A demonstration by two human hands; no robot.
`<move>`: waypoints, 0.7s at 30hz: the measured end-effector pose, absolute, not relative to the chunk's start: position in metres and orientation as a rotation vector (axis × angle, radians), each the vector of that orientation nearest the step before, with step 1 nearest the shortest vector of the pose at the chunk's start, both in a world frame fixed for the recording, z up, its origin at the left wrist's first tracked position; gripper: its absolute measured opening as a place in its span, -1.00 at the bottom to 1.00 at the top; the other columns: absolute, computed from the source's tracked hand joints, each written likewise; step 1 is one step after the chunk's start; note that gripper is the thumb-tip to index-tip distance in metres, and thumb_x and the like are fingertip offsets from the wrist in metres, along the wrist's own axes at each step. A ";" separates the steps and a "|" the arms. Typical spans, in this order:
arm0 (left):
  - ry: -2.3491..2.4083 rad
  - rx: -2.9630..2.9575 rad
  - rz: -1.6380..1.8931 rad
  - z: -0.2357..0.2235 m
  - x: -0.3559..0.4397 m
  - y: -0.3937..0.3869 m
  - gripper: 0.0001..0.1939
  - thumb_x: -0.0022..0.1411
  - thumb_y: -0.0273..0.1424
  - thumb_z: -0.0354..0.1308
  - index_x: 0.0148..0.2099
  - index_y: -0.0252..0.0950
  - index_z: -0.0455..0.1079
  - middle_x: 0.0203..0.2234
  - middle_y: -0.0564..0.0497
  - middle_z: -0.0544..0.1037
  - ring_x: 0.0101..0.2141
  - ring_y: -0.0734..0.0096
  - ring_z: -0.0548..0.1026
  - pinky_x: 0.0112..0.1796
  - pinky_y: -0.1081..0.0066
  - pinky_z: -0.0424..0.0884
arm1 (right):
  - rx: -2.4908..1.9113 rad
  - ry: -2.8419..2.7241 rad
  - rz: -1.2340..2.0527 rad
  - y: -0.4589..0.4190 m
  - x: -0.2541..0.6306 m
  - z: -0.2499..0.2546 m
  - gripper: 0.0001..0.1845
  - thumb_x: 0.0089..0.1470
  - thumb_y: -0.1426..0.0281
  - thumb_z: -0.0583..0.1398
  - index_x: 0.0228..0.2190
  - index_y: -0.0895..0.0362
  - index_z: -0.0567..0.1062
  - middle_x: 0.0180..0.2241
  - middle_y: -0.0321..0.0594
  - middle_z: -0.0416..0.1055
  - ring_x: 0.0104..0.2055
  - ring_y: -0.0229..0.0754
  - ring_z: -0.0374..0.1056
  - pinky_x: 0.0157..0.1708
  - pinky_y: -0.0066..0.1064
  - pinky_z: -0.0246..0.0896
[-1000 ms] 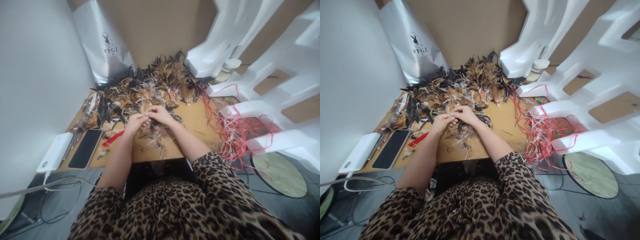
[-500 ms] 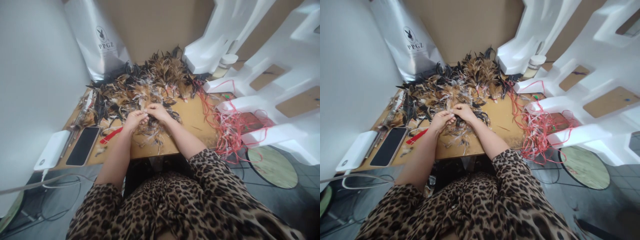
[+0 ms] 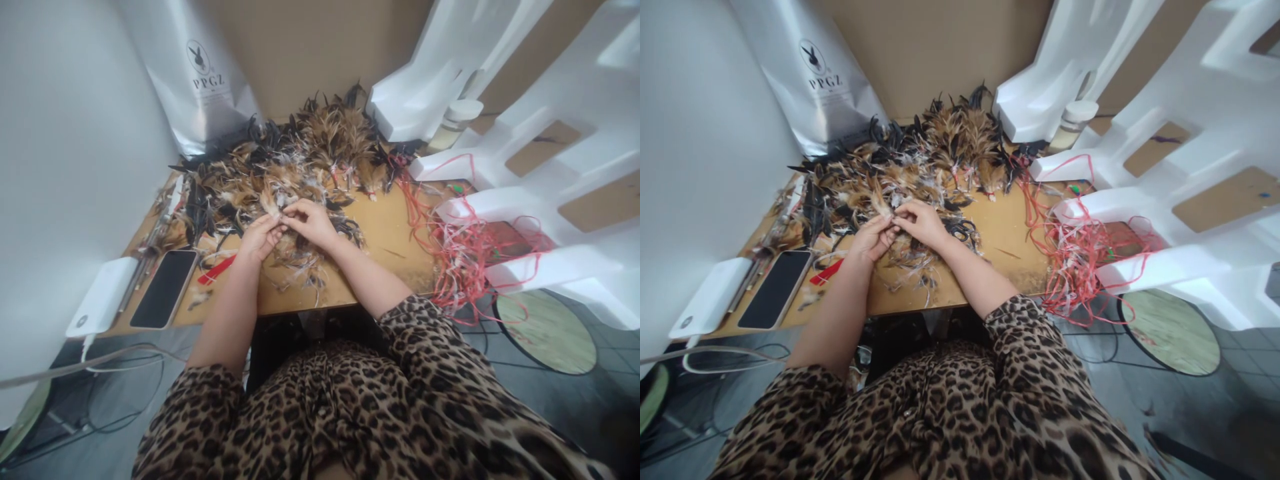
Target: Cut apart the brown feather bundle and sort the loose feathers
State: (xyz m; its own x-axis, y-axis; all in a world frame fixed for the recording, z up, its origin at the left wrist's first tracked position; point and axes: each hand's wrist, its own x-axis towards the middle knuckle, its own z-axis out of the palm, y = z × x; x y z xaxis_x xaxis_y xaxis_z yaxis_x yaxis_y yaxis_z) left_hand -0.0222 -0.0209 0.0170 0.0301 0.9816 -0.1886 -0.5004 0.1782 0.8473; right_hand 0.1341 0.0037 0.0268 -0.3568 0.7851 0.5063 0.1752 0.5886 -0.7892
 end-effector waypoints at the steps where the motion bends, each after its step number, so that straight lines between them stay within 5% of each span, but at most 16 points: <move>1: 0.910 0.673 1.284 0.017 -0.022 -0.021 -0.89 -0.01 -0.52 0.27 -0.35 -0.40 0.44 -0.53 0.02 0.54 -0.58 0.64 0.46 -0.58 0.67 0.32 | -0.772 -1.942 0.683 0.002 0.134 0.027 -0.74 0.00 0.26 0.20 -0.31 0.17 0.49 -0.33 -0.18 0.40 -0.31 -0.24 0.29 -0.24 -0.39 0.21; 12: 0.890 0.673 1.170 0.015 -0.024 -0.023 -0.84 -0.05 -0.50 0.30 -0.34 -0.40 0.43 -0.53 0.01 0.54 -0.50 0.51 0.52 -0.54 0.60 0.37 | -0.841 -2.260 0.172 0.002 0.134 0.025 -0.71 0.16 0.27 0.05 -0.24 0.19 0.45 -0.29 -0.09 0.38 -0.22 -0.14 0.26 -0.17 -0.36 0.11; 21: 0.909 0.695 1.203 0.015 -0.025 -0.022 -0.85 -0.07 -0.52 0.30 -0.37 -0.42 0.46 -0.55 0.00 0.55 -0.53 0.55 0.51 -0.55 0.62 0.37 | -0.744 -2.173 0.319 0.004 0.137 0.025 -0.74 0.09 0.31 0.11 -0.25 0.19 0.48 -0.31 -0.13 0.42 -0.24 -0.18 0.30 -0.18 -0.36 0.16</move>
State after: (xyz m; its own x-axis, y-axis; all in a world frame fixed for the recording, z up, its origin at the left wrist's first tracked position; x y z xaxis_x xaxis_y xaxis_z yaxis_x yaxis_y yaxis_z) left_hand -0.0252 -0.0219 0.0153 0.1020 0.9713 -0.2147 -0.4719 0.2372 0.8491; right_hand 0.1373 0.0039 0.0247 -0.5074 0.6058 0.6129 0.4041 0.7954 -0.4516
